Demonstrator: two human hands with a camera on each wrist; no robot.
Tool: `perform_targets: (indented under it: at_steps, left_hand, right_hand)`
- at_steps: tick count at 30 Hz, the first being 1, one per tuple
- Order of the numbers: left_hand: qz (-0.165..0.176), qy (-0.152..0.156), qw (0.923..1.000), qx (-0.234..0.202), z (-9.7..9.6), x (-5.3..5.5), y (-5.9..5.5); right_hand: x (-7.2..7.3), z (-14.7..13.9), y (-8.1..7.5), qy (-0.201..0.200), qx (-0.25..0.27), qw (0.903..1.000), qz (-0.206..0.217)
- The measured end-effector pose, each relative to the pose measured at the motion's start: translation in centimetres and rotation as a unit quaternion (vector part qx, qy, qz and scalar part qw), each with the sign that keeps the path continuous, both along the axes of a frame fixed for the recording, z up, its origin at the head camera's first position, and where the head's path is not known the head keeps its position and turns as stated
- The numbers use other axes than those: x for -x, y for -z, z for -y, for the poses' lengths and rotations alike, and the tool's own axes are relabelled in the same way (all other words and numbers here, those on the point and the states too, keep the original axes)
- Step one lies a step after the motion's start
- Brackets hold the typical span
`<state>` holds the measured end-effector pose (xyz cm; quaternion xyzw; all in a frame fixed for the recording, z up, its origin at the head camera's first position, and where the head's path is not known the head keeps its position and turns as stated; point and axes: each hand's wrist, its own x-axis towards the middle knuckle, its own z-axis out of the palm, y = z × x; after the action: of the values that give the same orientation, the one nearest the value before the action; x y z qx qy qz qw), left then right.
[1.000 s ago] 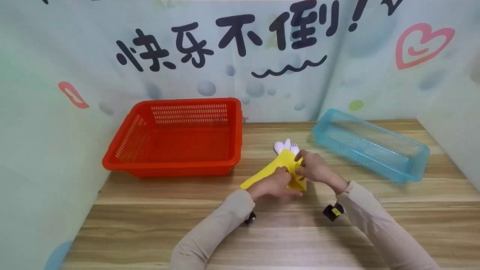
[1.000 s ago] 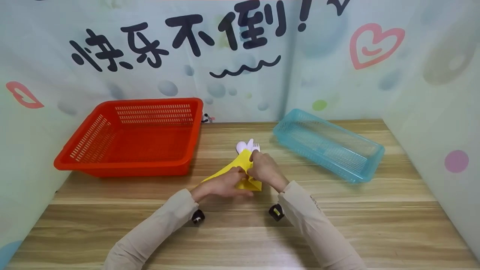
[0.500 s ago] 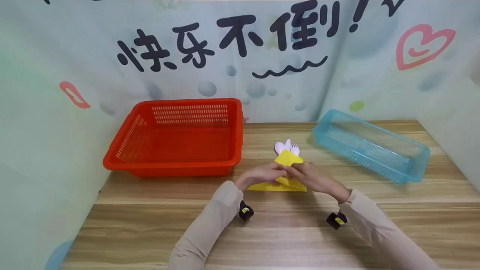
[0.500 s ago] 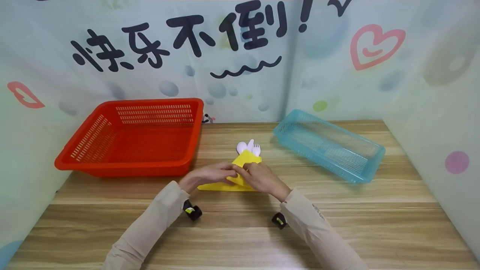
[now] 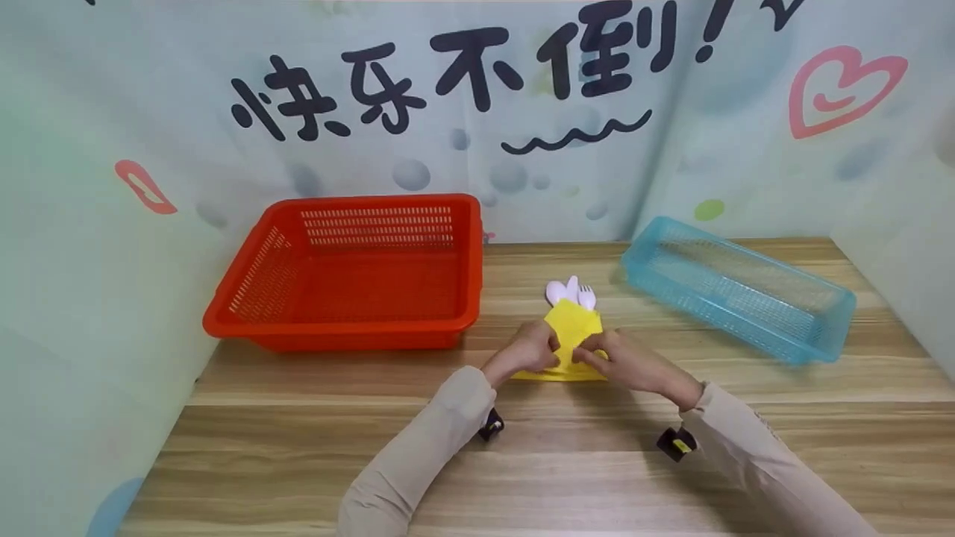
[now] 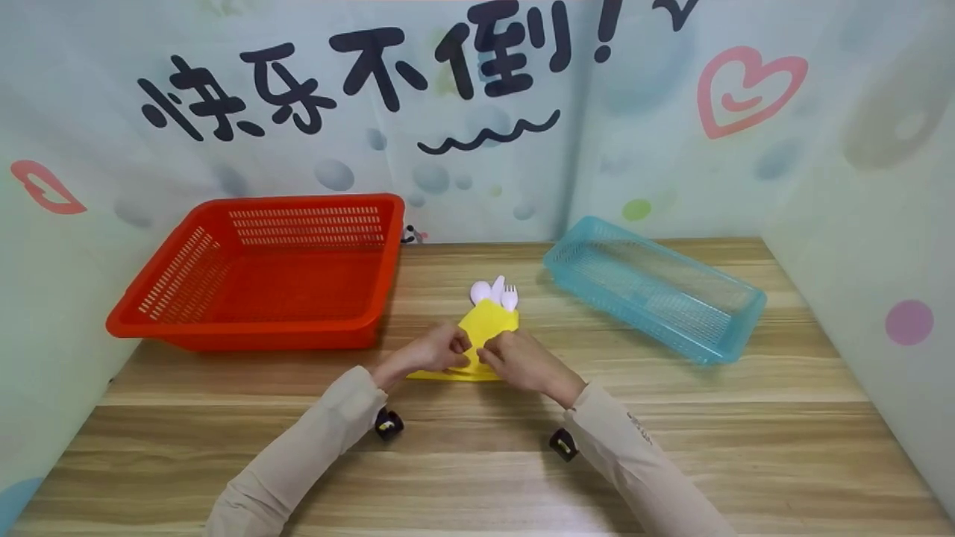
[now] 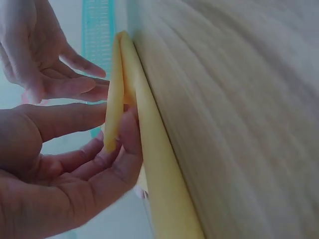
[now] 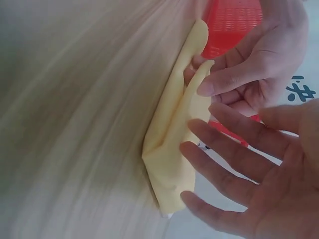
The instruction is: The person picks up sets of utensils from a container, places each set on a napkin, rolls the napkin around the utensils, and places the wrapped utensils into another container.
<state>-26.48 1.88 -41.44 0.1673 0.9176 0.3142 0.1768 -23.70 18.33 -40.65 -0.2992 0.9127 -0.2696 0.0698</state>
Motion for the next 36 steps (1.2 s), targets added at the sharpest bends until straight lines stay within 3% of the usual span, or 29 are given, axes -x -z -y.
perform_targets:
  at_steps: [3, 9, 14, 17, 19, 21, 23, 25, 28, 30, 33, 36]
  left_hand:
    - [-0.040, 0.032, 0.9978, 0.042, 0.1, 0.0, -0.1]
    - [-0.035, 0.051, 0.9947, 0.082, 0.1, -0.1, 0.0]
    - [-0.070, 0.055, 0.9885, 0.122, -0.3, -0.3, 0.1]
    - [-0.086, 0.047, 0.9858, 0.137, -0.5, -0.5, 0.1]
    - [-0.109, 0.036, 0.9822, 0.149, -0.8, -0.9, 0.1]
    - [-0.147, 0.036, 0.9727, 0.176, -1.2, -1.7, 0.1]
    - [-0.184, 0.053, 0.9579, 0.213, -1.7, -2.8, 0.2]
    - [-0.203, 0.094, 0.9369, 0.269, -2.2, -4.0, 0.2]
    - [-0.164, 0.158, 0.9177, 0.326, -2.7, -5.4, 0.3]
    - [-0.130, 0.185, 0.9070, 0.355, -2.9, -6.1, 0.5]
    - [-0.092, 0.190, 0.9067, 0.365, -2.9, -6.5, 0.7]
    - [-0.071, 0.185, 0.9154, 0.350, -2.9, -6.4, 0.7]
  right_hand:
    - [-0.1, 0.0, 0.2, -0.030, -0.024, 0.9972, -0.064]
    - [-0.5, 0.0, 0.8, -0.057, -0.048, 0.9859, -0.150]
    - [-1.7, 0.1, 1.2, -0.043, -0.124, 0.9611, -0.243]
    - [-2.6, 0.0, 1.4, -0.045, -0.175, 0.9465, -0.267]
    - [-2.9, -0.1, 1.5, -0.052, -0.190, 0.9432, -0.268]
    - [-3.1, -0.2, 1.5, -0.057, -0.190, 0.9438, -0.265]
    - [-3.2, -0.3, 1.6, -0.059, -0.183, 0.9455, -0.263]
    - [-3.1, -0.4, 1.6, -0.061, -0.179, 0.9464, -0.262]
    - [-3.1, -0.6, 1.6, -0.063, -0.179, 0.9482, -0.255]
    - [-3.2, -0.7, 1.5, -0.065, -0.184, 0.9498, -0.245]
    - [-3.5, -0.9, 1.5, -0.063, -0.183, 0.9621, -0.192]
    - [-3.4, -1.1, 1.4, -0.047, -0.170, 0.9787, -0.105]
